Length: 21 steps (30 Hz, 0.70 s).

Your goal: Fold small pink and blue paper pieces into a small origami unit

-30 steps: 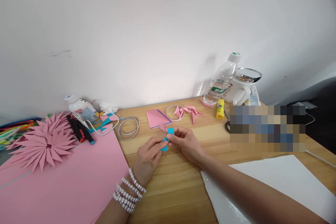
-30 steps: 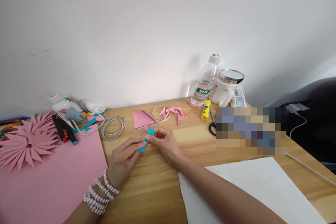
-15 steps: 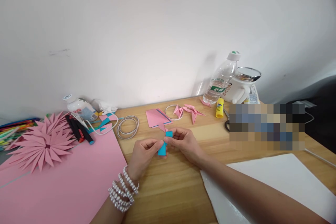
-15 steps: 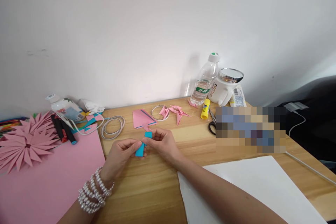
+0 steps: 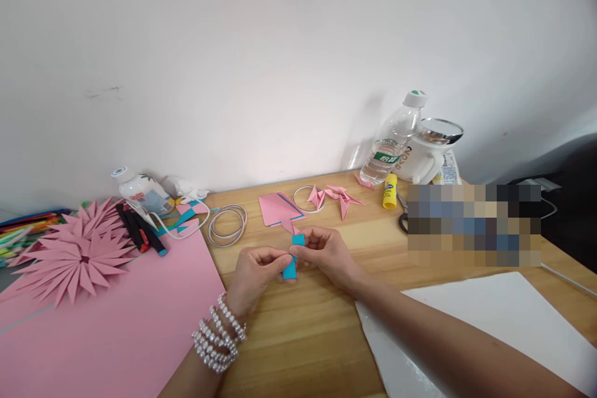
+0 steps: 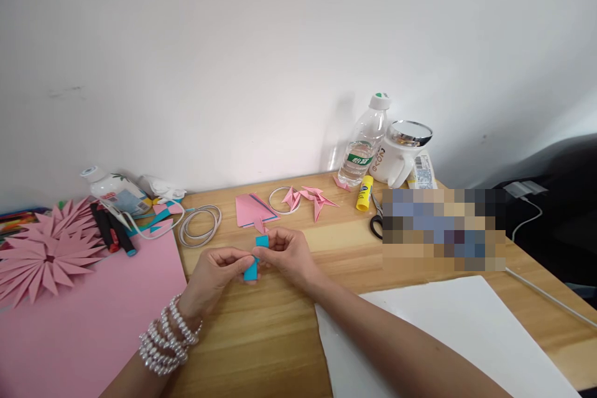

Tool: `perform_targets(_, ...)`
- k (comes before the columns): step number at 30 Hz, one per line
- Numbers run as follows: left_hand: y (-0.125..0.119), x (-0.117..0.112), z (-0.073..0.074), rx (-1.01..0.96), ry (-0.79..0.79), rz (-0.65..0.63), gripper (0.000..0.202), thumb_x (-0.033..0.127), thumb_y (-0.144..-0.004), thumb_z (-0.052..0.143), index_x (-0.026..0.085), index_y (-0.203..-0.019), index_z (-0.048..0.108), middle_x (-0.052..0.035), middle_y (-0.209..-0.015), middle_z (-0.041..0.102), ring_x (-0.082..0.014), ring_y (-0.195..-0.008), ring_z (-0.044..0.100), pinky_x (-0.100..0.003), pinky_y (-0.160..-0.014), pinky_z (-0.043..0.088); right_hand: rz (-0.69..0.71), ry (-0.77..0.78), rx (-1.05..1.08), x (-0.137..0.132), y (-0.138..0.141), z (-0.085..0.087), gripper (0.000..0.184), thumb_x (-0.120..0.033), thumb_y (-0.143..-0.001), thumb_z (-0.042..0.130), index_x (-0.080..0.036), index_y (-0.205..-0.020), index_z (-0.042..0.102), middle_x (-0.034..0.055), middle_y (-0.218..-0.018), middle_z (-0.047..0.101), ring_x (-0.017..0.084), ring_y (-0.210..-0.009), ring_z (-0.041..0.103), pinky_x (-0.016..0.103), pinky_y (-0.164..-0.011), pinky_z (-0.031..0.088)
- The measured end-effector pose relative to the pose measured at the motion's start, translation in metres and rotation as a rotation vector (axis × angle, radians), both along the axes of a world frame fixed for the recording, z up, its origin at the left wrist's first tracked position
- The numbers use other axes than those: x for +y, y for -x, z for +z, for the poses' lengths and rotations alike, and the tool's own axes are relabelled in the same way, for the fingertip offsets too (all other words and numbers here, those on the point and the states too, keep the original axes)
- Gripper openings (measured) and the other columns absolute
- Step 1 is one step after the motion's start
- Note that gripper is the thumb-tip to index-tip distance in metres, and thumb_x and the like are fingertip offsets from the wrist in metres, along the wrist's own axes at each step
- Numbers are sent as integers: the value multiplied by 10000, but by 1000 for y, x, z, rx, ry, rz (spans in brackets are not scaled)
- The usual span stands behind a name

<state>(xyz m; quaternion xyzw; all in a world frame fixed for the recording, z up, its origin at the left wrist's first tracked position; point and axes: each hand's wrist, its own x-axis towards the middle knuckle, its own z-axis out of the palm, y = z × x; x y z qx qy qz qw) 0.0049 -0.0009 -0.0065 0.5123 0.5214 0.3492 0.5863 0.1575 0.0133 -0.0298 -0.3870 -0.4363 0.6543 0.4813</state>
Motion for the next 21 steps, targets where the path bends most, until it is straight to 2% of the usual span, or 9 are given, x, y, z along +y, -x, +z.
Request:
perform_targets(7,-2,-1,2,-25,26,26,191,292,-631,665,102,-613,650,-38,-505,646,-131,-467,577,-227,-491,462,31,-20,17,-2,0,0,265,-316,-579,727,-143,-689,559,-38,-563,557,67,-478,495,201,-482,424)
perform_targets(11,-4,-2,2,-42,10,16,190,287,-620,675,107,-589,622,-29,-493,631,-123,-444,563,-229,-475,464,40,-5,5,-3,-1,0,295,-325,-565,736,-149,-717,555,-37,-562,548,77,-490,499,203,-482,414)
perform_targets(14,-7,-4,3,-103,43,6,211,313,-642,660,110,-634,601,-38,-559,647,-141,-496,597,-262,-520,497,26,3,-6,-4,-1,1,312,-365,-582,719,-152,-718,536,-35,-562,531,89,-488,510,219,-488,425)
perform_targets(17,-10,-6,2,-205,112,-28,244,335,-665,645,108,-728,581,-67,-665,670,-168,-561,630,-320,-568,522,-31,-61,-62,-5,0,1,290,-382,-625,685,-156,-718,530,-34,-577,519,89,-492,512,219,-491,426)
perform_targets(21,-9,-5,0,-200,79,3,232,311,-654,659,101,-706,575,-68,-630,664,-160,-570,624,-298,-556,519,-18,-106,-106,-7,2,-1,240,-359,-676,644,-163,-729,516,-28,-590,528,102,-492,532,231,-492,433)
